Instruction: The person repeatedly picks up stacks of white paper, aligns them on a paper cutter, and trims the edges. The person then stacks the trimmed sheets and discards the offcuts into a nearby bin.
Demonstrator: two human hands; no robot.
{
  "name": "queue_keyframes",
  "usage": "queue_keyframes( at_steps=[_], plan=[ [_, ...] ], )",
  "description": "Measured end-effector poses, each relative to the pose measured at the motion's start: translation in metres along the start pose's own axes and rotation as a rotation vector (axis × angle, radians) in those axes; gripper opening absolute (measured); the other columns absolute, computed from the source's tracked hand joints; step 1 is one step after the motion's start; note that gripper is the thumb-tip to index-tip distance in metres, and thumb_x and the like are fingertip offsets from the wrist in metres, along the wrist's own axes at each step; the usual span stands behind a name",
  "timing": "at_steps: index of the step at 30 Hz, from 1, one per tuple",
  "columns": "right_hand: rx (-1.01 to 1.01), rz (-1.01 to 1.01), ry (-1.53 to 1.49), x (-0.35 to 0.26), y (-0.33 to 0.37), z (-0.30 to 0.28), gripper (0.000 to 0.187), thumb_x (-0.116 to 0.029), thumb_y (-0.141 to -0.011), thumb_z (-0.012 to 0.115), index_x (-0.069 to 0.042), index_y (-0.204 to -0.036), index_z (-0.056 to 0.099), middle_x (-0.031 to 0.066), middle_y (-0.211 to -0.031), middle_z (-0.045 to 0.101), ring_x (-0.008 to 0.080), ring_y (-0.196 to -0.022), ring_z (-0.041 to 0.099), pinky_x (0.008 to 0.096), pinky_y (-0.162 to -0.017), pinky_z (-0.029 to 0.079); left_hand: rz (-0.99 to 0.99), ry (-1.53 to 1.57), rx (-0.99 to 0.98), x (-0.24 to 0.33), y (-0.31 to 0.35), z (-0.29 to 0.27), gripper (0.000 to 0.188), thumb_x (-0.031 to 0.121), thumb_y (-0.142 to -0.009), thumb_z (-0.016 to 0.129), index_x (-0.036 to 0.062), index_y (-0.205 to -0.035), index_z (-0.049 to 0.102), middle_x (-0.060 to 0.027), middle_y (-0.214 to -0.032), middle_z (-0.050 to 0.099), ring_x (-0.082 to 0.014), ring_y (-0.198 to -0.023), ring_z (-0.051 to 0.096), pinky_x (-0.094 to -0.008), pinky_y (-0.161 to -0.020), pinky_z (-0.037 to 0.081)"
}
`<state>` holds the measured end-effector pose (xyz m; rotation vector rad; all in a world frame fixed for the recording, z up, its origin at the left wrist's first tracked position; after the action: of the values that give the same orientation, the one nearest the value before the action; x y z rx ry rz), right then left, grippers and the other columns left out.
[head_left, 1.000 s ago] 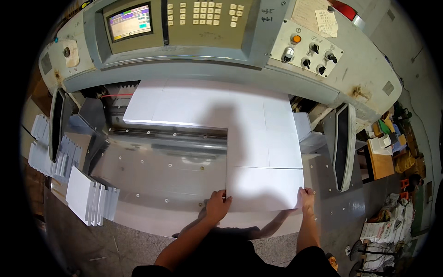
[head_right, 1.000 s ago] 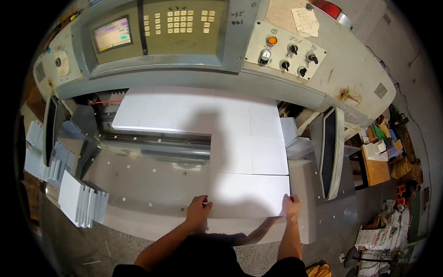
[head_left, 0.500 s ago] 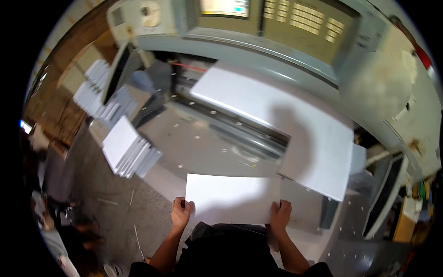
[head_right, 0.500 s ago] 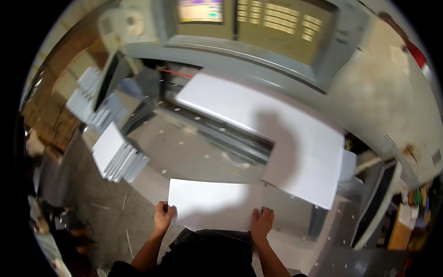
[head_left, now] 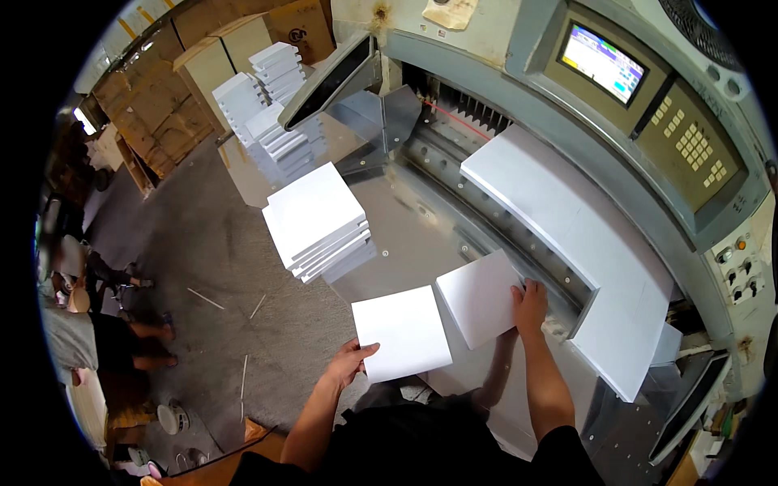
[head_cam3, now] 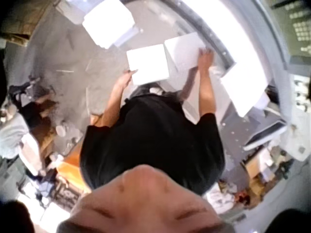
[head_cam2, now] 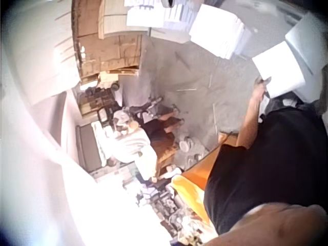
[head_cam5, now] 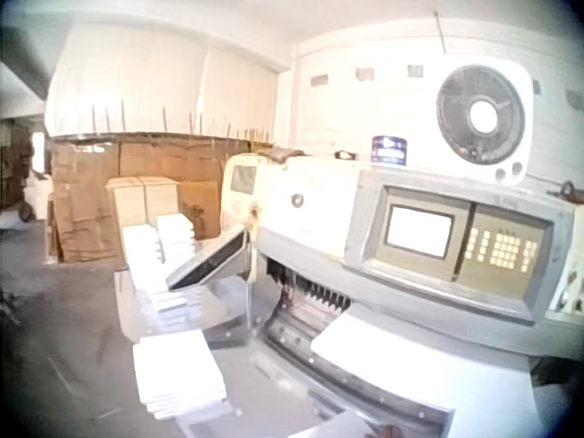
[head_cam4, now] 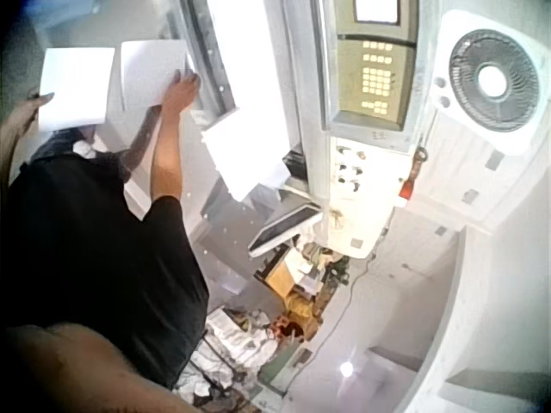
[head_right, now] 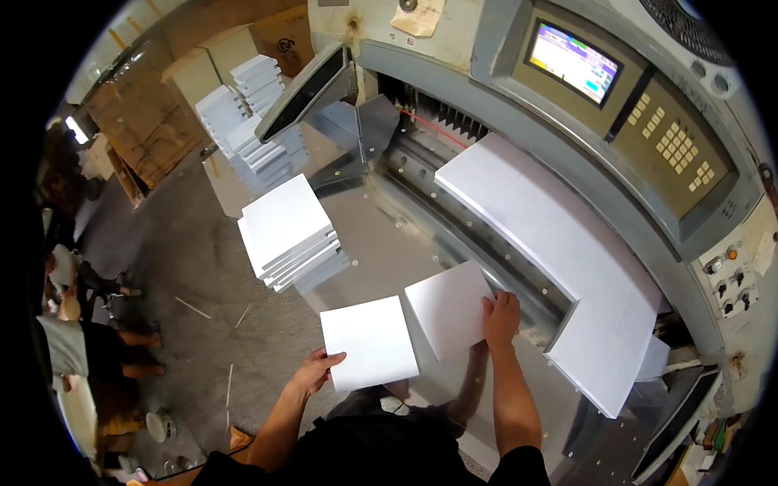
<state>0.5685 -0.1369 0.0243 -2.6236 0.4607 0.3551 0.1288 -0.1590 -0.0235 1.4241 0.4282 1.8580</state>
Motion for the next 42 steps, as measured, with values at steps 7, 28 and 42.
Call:
queue_keyframes(
  at_steps=[7,28,42],
  plan=[
    [-0.258,0.113,-0.463,-0.157,0.072,-0.032,0.043,-0.022,-0.085,0.075,0.001,-0.118,0.058,0.0144,-0.103,0.063,0.0261,-0.086,0.061,0.0372,-0.077,0.051,0.277,-0.197,-0.221,0.057,-0.006,-0.035,0.032,0.006,-0.091,0.067,0.0018,-0.122,0.060,-0.0047,-0.112,0.067,-0.0119,-0.099,0.062,-0.0298,-0.087,0.051],
    [-0.398,0.021,-0.490,-0.190,0.085,0.027,0.036,-0.024,-0.082,0.075,-0.003,-0.110,0.065,0.0166,-0.096,0.067,0.0333,-0.086,0.066,0.0389,-0.074,0.053,0.679,-0.987,0.033,0.138,-0.022,-0.017,0.039,0.027,-0.089,0.070,0.0056,-0.117,0.052,-0.0216,-0.096,0.066,-0.0387,-0.094,0.066,-0.0421,-0.080,0.052],
    [-0.754,-0.121,-1.010,-0.379,-0.151,0.065,0.030,-0.023,-0.089,0.073,0.005,-0.097,0.067,0.0038,-0.078,0.066,0.0085,-0.070,0.057,0.0245,-0.063,0.046,0.555,-0.291,0.369,0.287,0.005,-0.105,0.056,0.041,-0.092,0.068,-0.0073,-0.118,0.058,-0.0154,-0.101,0.067,-0.0203,-0.091,0.063,-0.0349,-0.079,0.051]
  ],
)
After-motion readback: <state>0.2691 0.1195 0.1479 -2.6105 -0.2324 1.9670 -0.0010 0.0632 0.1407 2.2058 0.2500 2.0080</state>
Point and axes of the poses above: each hand's wrist, its own y-axis away from the middle knuckle, its own z-axis out of the palm, x = y × z, the point moved 4 cm from there along -y, towards the middle knuckle
